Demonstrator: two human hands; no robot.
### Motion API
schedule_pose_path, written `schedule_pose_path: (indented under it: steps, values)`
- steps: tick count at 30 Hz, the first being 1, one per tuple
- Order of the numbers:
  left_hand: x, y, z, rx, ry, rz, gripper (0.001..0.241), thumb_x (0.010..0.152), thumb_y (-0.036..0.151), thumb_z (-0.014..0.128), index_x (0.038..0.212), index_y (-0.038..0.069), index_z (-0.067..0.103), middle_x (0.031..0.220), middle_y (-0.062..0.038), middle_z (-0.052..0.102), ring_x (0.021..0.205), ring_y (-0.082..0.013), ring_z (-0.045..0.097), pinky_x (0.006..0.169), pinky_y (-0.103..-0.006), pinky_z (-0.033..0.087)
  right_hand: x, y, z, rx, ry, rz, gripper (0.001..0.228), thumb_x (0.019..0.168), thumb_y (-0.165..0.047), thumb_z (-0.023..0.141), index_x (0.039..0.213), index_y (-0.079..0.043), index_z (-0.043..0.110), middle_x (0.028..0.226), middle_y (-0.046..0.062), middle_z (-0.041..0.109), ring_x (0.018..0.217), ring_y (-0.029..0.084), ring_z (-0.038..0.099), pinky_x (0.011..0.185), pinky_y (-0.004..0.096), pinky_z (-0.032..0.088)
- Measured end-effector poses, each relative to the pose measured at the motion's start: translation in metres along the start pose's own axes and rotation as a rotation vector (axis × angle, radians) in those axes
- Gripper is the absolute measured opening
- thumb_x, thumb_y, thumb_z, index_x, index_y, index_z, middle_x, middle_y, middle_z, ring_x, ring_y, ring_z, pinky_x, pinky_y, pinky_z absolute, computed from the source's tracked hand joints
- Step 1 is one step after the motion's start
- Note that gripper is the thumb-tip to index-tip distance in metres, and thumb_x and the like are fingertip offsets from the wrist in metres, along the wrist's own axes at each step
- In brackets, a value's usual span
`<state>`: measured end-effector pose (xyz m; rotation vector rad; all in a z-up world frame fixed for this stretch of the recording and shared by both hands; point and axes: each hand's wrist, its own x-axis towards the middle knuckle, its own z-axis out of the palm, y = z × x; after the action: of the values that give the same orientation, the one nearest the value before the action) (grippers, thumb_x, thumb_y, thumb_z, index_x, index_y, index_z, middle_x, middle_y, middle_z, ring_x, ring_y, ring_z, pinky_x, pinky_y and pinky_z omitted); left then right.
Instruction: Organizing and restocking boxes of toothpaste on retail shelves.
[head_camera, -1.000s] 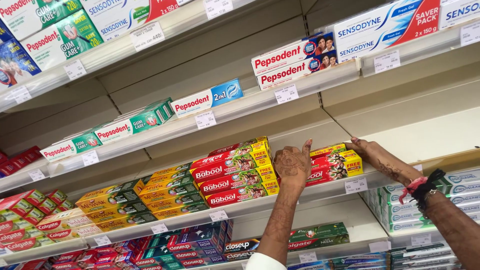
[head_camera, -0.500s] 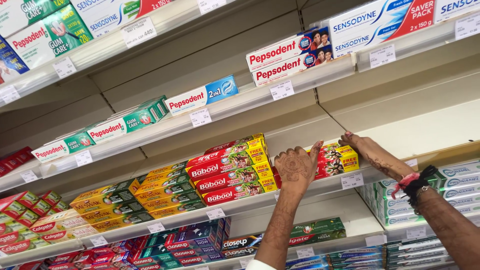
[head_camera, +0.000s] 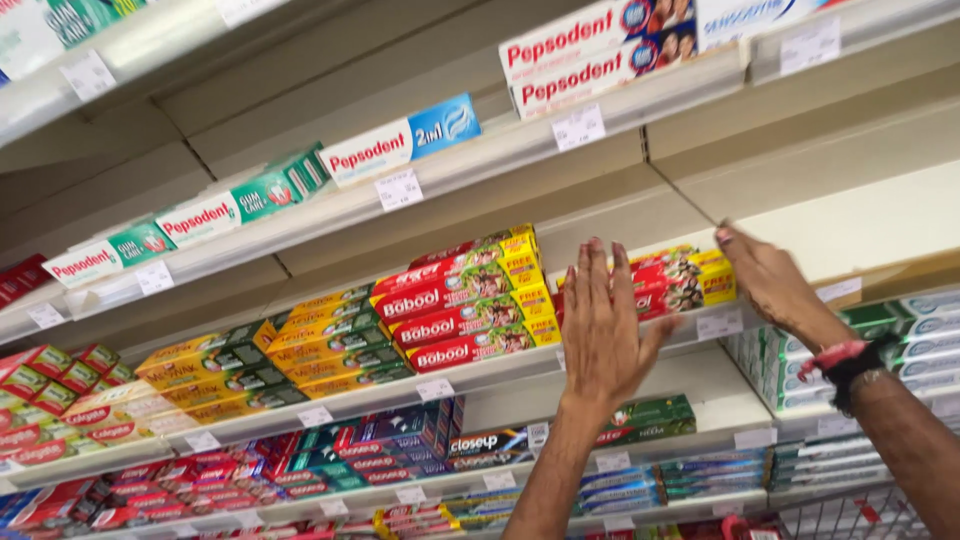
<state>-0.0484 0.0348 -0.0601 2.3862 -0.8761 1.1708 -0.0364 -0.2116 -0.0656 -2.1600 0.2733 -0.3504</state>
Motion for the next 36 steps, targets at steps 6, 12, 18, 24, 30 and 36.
schedule_pose_path:
  steps: [6,12,18,24,30,36]
  values:
    - [-0.166,-0.028,0.014,-0.13,0.087,0.141,0.084,0.104,0.064,0.042,0.161,0.003,0.035,0.169,-0.027,0.034,0.16,-0.0458,0.035,0.134,-0.0593,0.026,-0.13,0.036,0.065,0.036,0.692,-0.676,0.035,0.11,-0.023,0.054,0.13,0.005,0.061,0.131,0.023,0.064,0.12,0.038,0.059,0.106,0.047,0.041]
    - [-0.367,-0.047,0.039,-0.232,-0.209,-0.22,0.068,0.11,0.051,0.042,0.158,0.003,0.038,0.165,-0.028,0.036,0.155,-0.0432,0.039,0.129,-0.063,0.026,-0.234,0.184,0.211,-0.066,0.41,-0.473,0.012,0.11,-0.01,0.064,0.119,-0.003,0.066,0.125,0.014,0.065,0.116,0.032,0.054,0.106,0.042,0.04]
    - [-0.53,-0.061,0.079,-0.353,-0.752,-0.525,0.056,0.113,0.041,0.045,0.157,0.006,0.042,0.125,-0.022,0.066,0.115,-0.0331,0.066,0.124,-0.0515,0.046,-0.308,0.294,0.332,-0.088,0.049,-0.303,0.031,0.094,0.0,0.066,0.125,-0.001,0.062,0.127,0.02,0.058,0.117,0.039,0.055,0.105,0.049,0.043]
    - [-0.657,-0.062,0.16,-0.181,-1.297,-0.885,0.064,0.104,0.04,0.057,0.156,0.009,0.039,0.109,-0.023,0.072,0.093,-0.0364,0.072,0.086,-0.0487,0.061,-0.367,0.487,0.488,0.165,-0.685,0.431,0.061,0.094,-0.036,0.074,0.135,0.003,0.052,0.126,0.021,0.062,0.114,0.026,0.063,0.085,0.037,0.055]
    - [-0.755,-0.054,0.22,-0.197,-1.0,-0.783,0.108,0.076,0.031,0.083,0.156,0.005,0.015,0.15,-0.041,0.041,0.131,-0.0554,0.042,0.09,-0.0589,0.053,-0.404,0.553,0.58,0.169,-0.661,0.475,0.078,0.076,-0.045,0.077,0.135,0.001,0.053,0.113,0.021,0.074,0.104,0.032,0.073,0.087,0.042,0.058]
    - [-0.797,-0.061,0.246,-0.154,-1.106,-0.884,0.084,0.088,0.022,0.072,0.161,0.013,0.032,0.118,-0.023,0.069,0.108,-0.0431,0.065,0.09,-0.0562,0.056,-0.402,0.558,0.612,-0.274,-0.475,0.219,0.071,0.068,-0.04,0.09,0.118,0.002,0.062,0.106,0.024,0.067,0.107,0.046,0.057,0.087,0.057,0.05]
